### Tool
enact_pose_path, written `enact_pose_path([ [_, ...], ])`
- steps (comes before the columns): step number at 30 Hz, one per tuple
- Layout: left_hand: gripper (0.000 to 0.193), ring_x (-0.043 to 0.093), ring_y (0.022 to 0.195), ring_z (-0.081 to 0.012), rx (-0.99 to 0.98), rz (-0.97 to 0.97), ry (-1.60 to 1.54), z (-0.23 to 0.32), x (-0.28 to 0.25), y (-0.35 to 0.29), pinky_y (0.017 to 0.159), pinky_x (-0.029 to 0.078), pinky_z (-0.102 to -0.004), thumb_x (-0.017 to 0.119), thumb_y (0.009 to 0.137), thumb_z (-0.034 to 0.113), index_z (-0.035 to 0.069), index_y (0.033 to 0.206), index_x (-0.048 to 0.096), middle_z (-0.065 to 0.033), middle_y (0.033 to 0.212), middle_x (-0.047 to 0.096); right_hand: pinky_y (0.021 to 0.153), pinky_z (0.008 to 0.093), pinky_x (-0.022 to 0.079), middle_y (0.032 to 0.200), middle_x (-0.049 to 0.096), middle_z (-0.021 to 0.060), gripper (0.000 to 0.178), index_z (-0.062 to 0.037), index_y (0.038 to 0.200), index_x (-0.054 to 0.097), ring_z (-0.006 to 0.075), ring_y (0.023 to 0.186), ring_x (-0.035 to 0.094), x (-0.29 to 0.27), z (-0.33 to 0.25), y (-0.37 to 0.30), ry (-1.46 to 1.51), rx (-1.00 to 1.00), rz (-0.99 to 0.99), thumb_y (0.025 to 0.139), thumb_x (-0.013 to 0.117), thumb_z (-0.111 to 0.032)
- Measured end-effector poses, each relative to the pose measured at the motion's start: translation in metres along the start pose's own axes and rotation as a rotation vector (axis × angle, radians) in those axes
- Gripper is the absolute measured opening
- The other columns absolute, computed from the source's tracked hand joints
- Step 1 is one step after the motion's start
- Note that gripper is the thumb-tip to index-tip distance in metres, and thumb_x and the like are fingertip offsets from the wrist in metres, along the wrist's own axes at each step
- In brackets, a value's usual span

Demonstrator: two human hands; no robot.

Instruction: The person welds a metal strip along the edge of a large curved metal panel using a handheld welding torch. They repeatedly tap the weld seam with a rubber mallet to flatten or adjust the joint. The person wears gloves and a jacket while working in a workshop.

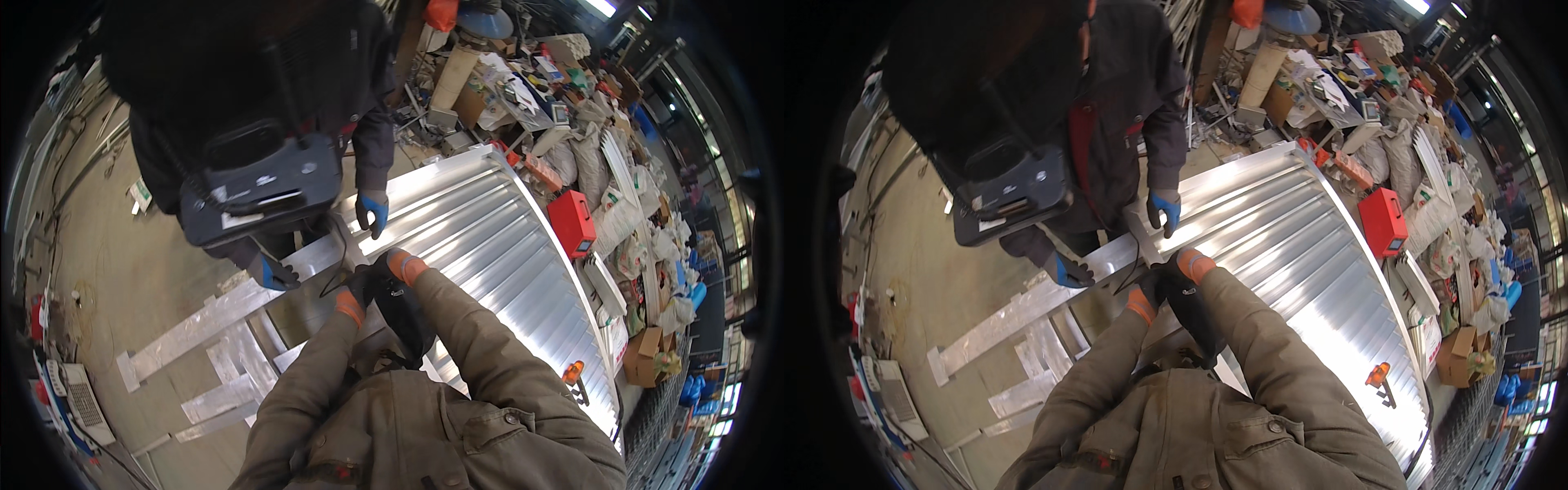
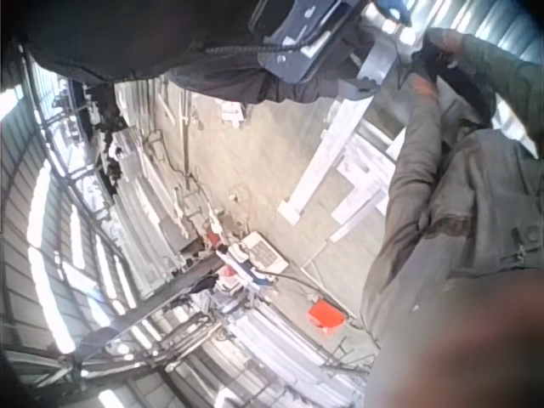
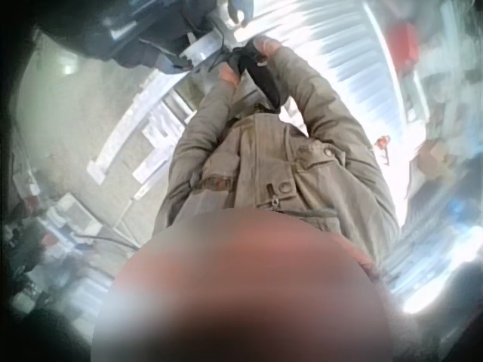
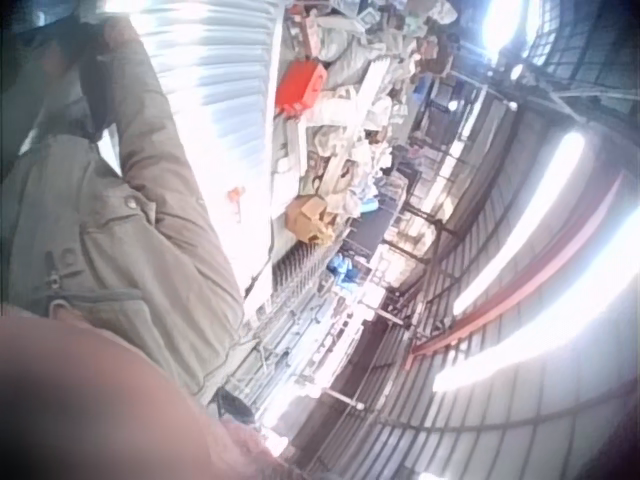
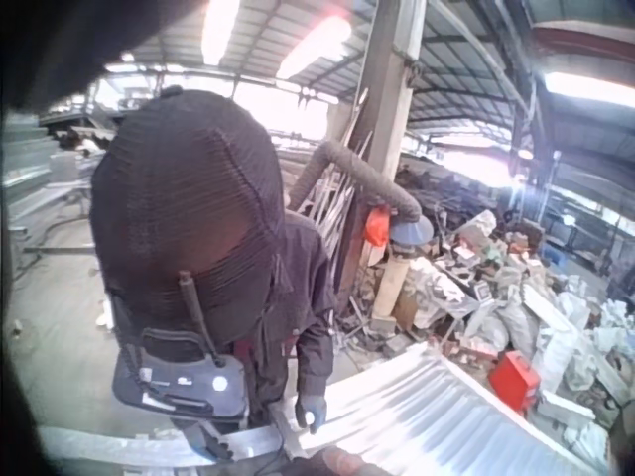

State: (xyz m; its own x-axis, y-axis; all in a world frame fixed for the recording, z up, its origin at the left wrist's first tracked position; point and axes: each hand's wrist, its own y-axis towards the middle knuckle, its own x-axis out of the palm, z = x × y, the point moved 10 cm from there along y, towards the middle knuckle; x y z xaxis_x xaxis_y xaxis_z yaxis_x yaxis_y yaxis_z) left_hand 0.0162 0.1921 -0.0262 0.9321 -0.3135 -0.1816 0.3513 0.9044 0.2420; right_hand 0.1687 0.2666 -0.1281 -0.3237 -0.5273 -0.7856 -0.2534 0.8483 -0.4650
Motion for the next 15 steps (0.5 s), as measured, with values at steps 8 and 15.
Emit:
enact_pose_path([
  [8,0.022,0.077,0.099,-0.0241,0.006,-0.009,0.004,-0.027,0.003,0.022,0.089,0.060,-0.0381,0.073,0.101,0.005,0.006,0.121,0.084,-0.0126,0.108,0.082,0.100,0.0511,0.065,0.119,0.086,0.0198,0.028,-0.0138,0.120,0.087,0.0418,0.116,0.082,-0.101,-0.070,-0.083,0.060,0.001,0.309,0.098,0.075,-0.025],
  [15,0.020,0.079,0.089,-0.0233,-0.123,-0.240,0.016,-0.046,0.017,0.048,0.079,0.063,-0.0385,0.072,0.102,0.013,0.009,0.118,0.085,-0.0104,0.100,0.085,0.113,0.0487,0.057,0.124,0.081,0.0187,0.029,-0.0153,0.129,0.078,0.0403,0.127,0.076,-0.102,-0.087,-0.150,-0.323,-0.040,0.357,0.103,0.069,-0.020],
])
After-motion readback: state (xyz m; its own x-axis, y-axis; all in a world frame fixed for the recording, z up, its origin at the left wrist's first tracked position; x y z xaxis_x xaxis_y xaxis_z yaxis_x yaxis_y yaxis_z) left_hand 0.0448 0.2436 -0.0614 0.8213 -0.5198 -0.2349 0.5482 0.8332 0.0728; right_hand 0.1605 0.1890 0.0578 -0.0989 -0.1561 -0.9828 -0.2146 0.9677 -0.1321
